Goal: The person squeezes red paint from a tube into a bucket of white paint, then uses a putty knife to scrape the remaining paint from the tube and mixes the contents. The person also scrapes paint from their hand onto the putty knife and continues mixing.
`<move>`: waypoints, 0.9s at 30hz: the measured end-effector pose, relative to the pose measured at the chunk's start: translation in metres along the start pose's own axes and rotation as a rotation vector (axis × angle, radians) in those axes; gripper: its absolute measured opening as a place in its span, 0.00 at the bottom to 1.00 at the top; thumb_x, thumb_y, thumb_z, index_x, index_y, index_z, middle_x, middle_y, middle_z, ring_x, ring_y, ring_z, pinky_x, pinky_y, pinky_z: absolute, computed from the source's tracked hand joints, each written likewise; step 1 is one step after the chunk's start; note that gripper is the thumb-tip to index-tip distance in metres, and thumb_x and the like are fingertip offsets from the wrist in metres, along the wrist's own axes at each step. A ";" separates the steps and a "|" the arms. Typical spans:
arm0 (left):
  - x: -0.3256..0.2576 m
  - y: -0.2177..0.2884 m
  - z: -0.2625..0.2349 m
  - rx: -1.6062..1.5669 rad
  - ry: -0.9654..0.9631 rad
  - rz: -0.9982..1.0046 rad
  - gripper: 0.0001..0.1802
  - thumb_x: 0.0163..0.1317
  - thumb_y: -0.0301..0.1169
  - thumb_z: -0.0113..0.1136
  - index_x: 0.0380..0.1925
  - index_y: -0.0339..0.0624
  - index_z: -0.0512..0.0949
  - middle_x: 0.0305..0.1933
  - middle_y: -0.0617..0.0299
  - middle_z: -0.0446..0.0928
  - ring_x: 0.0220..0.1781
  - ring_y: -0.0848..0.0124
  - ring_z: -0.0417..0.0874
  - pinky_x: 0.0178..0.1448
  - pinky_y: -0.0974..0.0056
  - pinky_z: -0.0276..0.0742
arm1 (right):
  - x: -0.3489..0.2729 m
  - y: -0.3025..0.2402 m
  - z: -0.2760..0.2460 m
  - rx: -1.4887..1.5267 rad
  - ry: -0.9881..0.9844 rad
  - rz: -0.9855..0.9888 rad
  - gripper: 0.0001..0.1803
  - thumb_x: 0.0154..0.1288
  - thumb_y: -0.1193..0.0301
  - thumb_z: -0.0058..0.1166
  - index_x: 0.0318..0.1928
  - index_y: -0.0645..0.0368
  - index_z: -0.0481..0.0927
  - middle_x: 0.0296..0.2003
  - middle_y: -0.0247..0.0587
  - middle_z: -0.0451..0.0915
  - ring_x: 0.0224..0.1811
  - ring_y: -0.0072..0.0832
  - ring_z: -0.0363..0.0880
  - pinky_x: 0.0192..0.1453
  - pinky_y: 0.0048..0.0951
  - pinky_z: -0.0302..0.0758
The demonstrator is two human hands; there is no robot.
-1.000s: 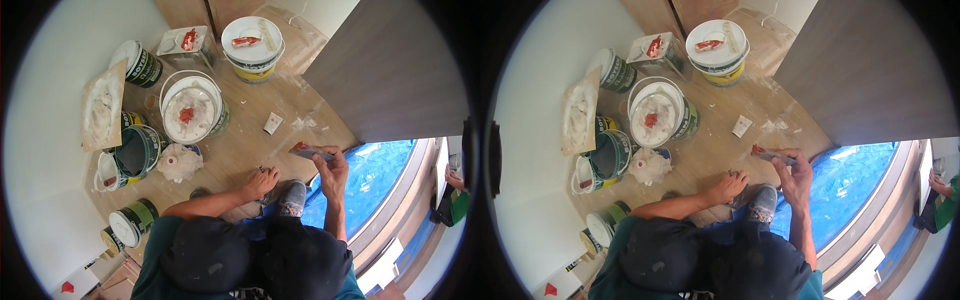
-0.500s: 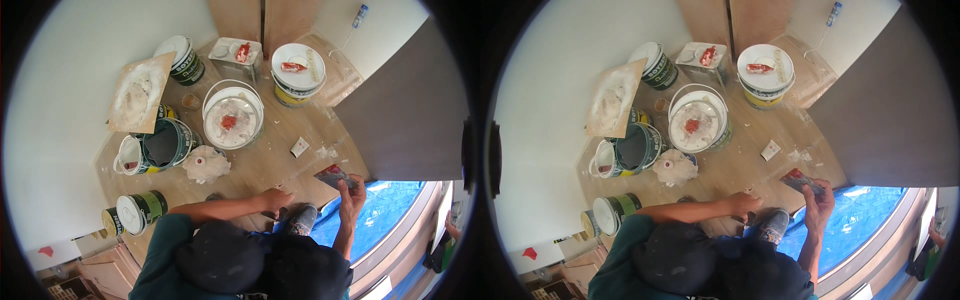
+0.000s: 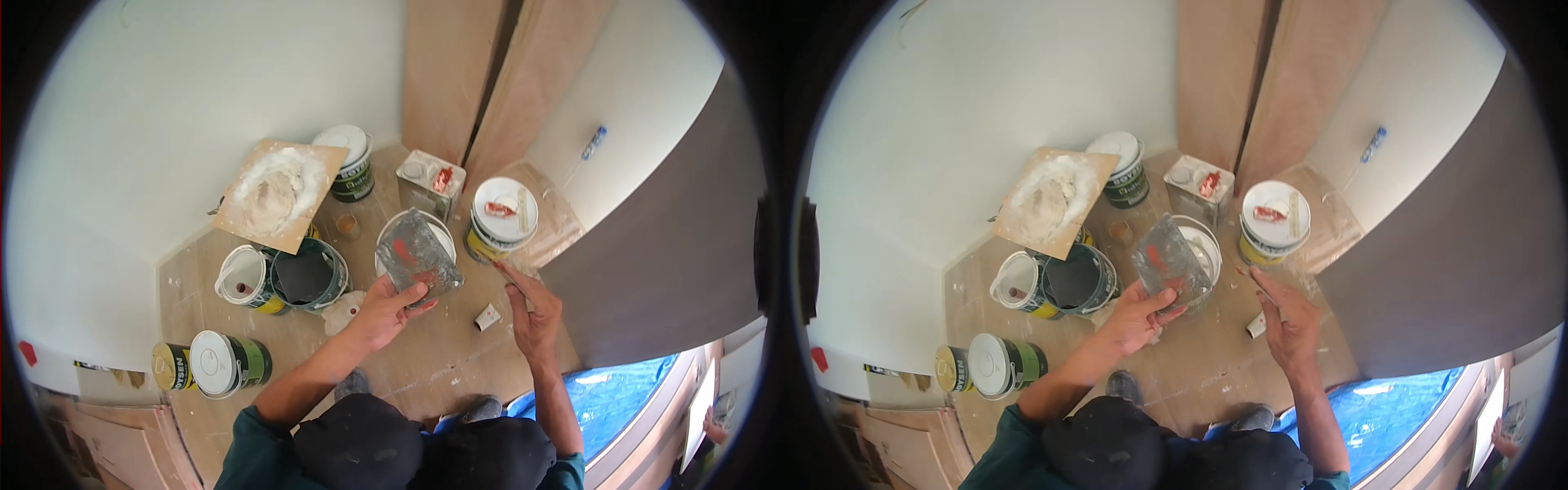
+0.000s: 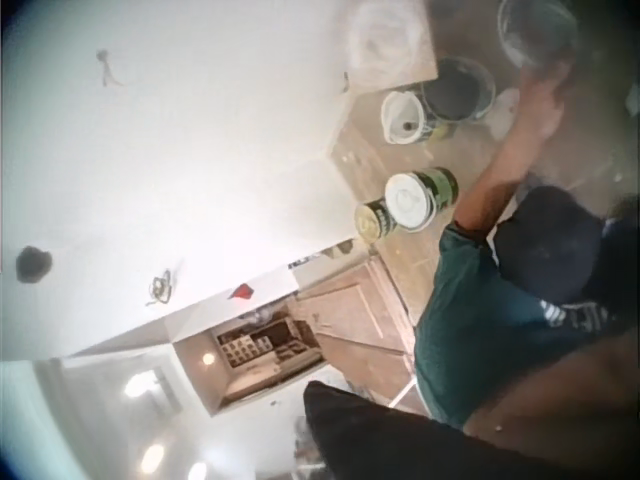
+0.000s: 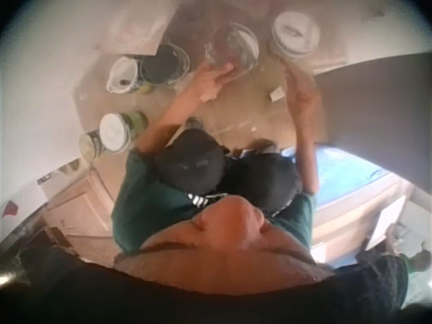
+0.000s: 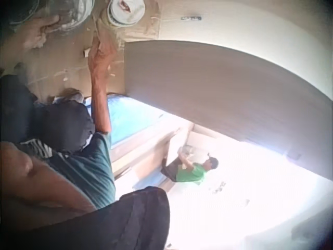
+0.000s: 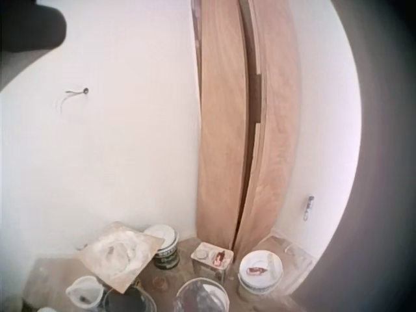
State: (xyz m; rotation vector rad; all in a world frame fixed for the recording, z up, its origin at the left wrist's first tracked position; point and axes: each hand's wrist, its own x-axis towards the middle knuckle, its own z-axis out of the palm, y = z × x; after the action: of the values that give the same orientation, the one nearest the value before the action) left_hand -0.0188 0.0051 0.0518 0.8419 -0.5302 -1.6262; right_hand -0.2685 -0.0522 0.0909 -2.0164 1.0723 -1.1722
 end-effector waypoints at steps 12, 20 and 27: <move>-0.032 0.035 0.001 -0.145 -0.040 0.056 0.17 0.74 0.35 0.57 0.60 0.48 0.72 0.59 0.63 0.80 0.59 0.68 0.83 0.63 0.51 0.83 | 0.053 -0.039 0.015 -0.608 -0.217 -0.661 0.33 0.45 0.83 0.62 0.56 0.49 0.83 0.56 0.32 0.84 0.50 0.37 0.86 0.50 0.34 0.85; -0.034 0.046 -0.026 -0.146 0.169 0.101 0.20 0.78 0.41 0.50 0.57 0.37 0.72 0.52 0.52 0.82 0.51 0.62 0.86 0.55 0.46 0.87 | 0.038 -0.049 0.007 -0.602 -0.285 -0.615 0.30 0.45 0.79 0.61 0.55 0.52 0.82 0.50 0.29 0.85 0.46 0.33 0.81 0.48 0.36 0.79; -0.030 0.040 -0.033 0.163 0.156 -0.027 0.23 0.80 0.41 0.41 0.52 0.31 0.76 0.47 0.49 0.82 0.47 0.57 0.88 0.43 0.49 0.90 | 0.018 -0.063 0.032 -0.574 -0.510 -0.637 0.29 0.49 0.79 0.59 0.56 0.52 0.80 0.56 0.30 0.80 0.54 0.34 0.77 0.55 0.36 0.74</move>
State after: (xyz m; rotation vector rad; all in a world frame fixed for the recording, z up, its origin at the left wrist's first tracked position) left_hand 0.0341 0.0282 0.0676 1.0916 -0.5478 -1.5410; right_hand -0.2126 -0.0321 0.1332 -3.0331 0.5416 -0.5520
